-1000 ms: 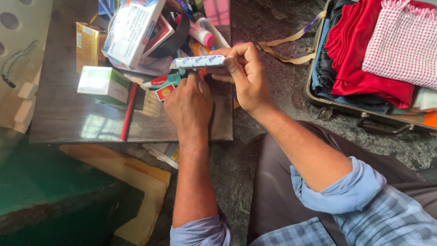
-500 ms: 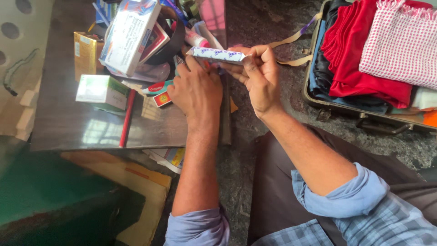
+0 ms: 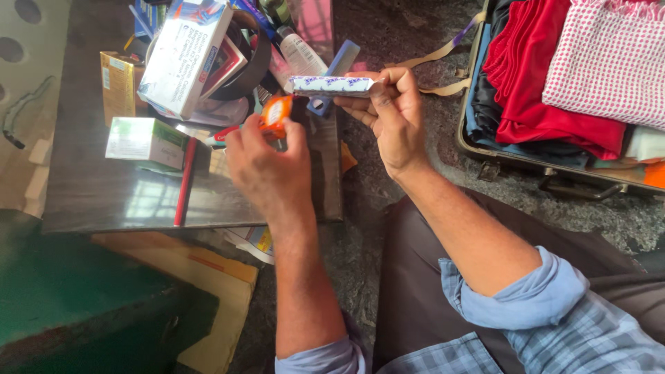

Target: The person folds a green cloth and a red-and-white checkered cloth, then places them into an open suitcase. They also pack a small portable fan into an orange case and place it in the suitcase, followed by several small boxes and tubes.

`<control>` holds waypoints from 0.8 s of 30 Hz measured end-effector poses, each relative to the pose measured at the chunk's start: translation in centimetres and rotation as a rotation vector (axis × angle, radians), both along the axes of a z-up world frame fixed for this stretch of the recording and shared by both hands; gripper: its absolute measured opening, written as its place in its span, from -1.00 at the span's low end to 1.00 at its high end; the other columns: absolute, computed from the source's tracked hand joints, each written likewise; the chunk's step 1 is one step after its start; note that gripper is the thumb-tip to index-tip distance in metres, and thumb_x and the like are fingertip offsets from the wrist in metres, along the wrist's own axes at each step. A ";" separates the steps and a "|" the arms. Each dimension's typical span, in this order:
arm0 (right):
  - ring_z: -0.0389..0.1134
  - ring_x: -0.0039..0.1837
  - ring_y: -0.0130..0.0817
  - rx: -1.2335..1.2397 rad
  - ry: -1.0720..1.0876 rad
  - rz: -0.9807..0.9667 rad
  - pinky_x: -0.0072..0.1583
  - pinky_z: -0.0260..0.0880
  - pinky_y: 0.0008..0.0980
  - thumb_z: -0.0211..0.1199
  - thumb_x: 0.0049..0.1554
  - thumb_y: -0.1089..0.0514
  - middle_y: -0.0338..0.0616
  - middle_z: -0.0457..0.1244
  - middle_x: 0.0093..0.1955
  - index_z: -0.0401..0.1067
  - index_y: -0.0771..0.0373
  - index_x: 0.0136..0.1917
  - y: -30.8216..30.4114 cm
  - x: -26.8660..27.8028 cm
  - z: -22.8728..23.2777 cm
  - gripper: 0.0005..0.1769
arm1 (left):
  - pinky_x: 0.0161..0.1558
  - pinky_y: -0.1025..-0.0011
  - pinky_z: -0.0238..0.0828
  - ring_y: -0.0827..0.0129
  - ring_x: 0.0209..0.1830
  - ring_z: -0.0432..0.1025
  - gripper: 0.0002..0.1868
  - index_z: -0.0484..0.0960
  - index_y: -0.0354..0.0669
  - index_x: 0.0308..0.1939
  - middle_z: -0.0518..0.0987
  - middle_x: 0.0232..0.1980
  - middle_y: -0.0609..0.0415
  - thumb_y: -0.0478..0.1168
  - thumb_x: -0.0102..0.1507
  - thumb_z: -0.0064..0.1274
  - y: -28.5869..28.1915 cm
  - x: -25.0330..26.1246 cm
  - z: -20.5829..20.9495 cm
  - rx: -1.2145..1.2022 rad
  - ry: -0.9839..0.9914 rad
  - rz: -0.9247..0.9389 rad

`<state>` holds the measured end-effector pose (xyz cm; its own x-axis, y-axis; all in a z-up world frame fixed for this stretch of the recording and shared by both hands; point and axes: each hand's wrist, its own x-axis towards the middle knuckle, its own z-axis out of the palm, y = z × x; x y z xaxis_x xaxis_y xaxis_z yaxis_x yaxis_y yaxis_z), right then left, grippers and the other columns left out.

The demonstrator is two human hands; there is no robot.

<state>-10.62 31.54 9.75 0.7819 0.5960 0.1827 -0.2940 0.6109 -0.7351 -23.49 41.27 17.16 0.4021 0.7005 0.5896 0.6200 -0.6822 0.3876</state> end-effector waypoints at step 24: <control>0.39 0.39 -0.09 -0.063 -0.091 -0.014 0.41 0.50 0.03 0.07 0.45 0.10 0.08 0.29 0.33 0.14 0.15 0.22 -15.6 5.8 1.6 -0.82 | 0.14 0.53 0.41 0.52 0.06 0.44 -0.54 0.38 -0.29 0.38 0.53 0.06 0.11 -0.30 0.41 0.11 -9.9 4.2 -2.7 -1.101 -0.700 -0.800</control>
